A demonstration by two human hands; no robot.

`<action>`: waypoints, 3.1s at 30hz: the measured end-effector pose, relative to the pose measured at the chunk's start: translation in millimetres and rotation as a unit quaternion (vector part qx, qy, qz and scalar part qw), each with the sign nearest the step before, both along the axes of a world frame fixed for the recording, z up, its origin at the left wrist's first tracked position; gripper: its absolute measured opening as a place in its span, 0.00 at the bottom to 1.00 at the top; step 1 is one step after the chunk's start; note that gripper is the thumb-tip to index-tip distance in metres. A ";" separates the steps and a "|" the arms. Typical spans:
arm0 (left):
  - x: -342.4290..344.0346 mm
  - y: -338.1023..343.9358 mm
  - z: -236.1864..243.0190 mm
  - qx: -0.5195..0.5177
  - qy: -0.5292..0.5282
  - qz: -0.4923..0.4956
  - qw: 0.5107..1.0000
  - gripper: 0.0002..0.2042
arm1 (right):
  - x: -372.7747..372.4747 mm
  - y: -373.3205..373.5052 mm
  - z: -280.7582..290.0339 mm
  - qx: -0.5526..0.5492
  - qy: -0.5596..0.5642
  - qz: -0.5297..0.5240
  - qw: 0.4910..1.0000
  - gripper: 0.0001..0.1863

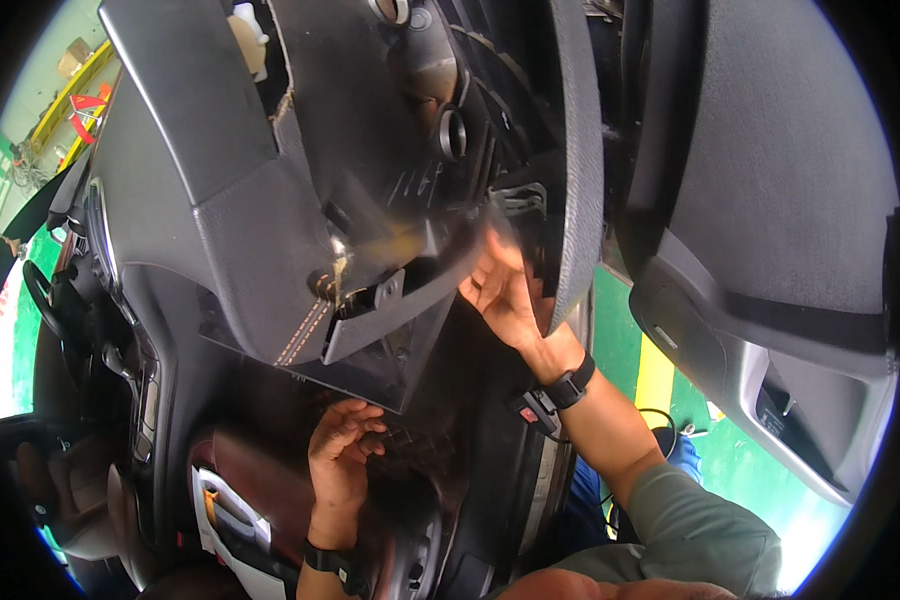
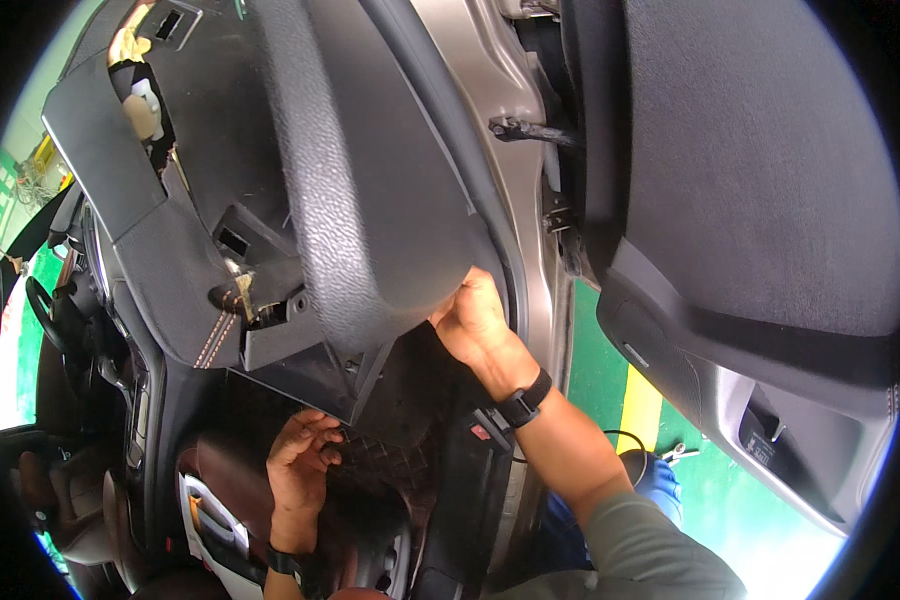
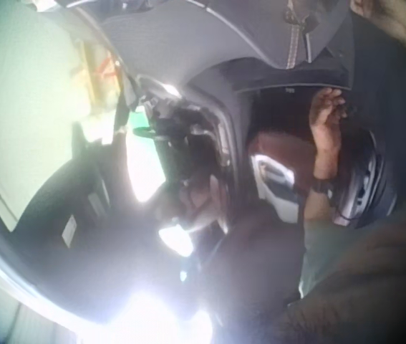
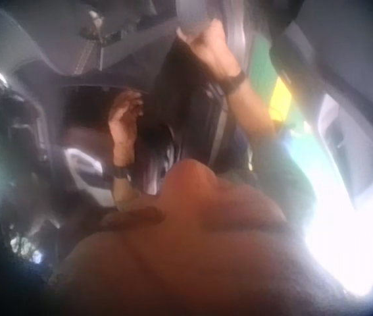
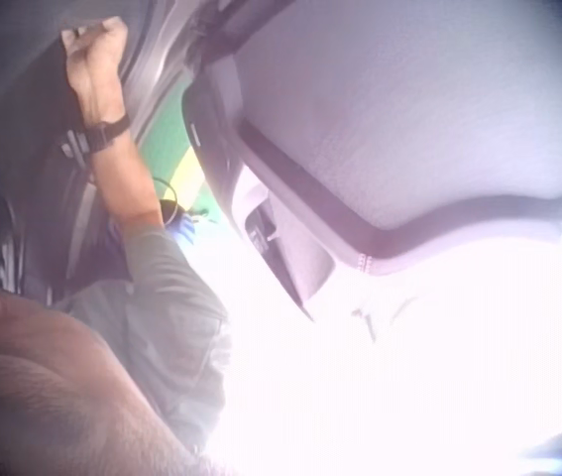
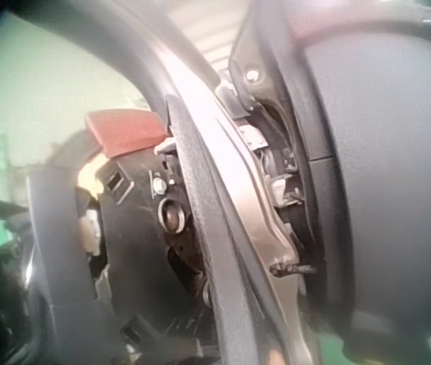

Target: The person uses a ratchet wrench to loosen and remove multiple bolts securing the glove compartment panel. After removing the bolts, they detach the panel from the dashboard and set it aside.

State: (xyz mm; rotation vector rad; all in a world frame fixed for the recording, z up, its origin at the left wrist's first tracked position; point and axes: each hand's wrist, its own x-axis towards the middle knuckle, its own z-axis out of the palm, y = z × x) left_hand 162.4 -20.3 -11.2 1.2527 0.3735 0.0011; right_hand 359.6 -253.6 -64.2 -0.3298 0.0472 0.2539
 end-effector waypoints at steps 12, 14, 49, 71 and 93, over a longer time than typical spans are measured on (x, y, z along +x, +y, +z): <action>-1.9 -3.9 0.7 0.012 0.011 0.002 1.000 0.18 | -14.2 2.9 -10.8 0.084 0.007 0.067 0.994 0.21; -1.6 -3.8 2.7 0.001 0.007 -0.005 1.000 0.19 | -10.9 2.7 -15.0 0.101 -0.006 0.081 0.992 0.22; -1.0 -7.0 6.4 0.055 0.015 -0.027 0.998 0.21 | -33.5 16.9 36.3 -0.158 -0.013 0.045 0.986 0.21; 11.5 2.8 -16.5 -0.004 0.006 0.011 1.000 0.15 | -62.1 19.5 67.0 -0.547 -0.417 -0.415 0.595 0.26; 94.6 54.5 -7.6 -0.151 -0.024 0.159 0.975 0.22 | -75.2 60.0 102.9 -0.647 -0.310 -0.400 0.571 0.19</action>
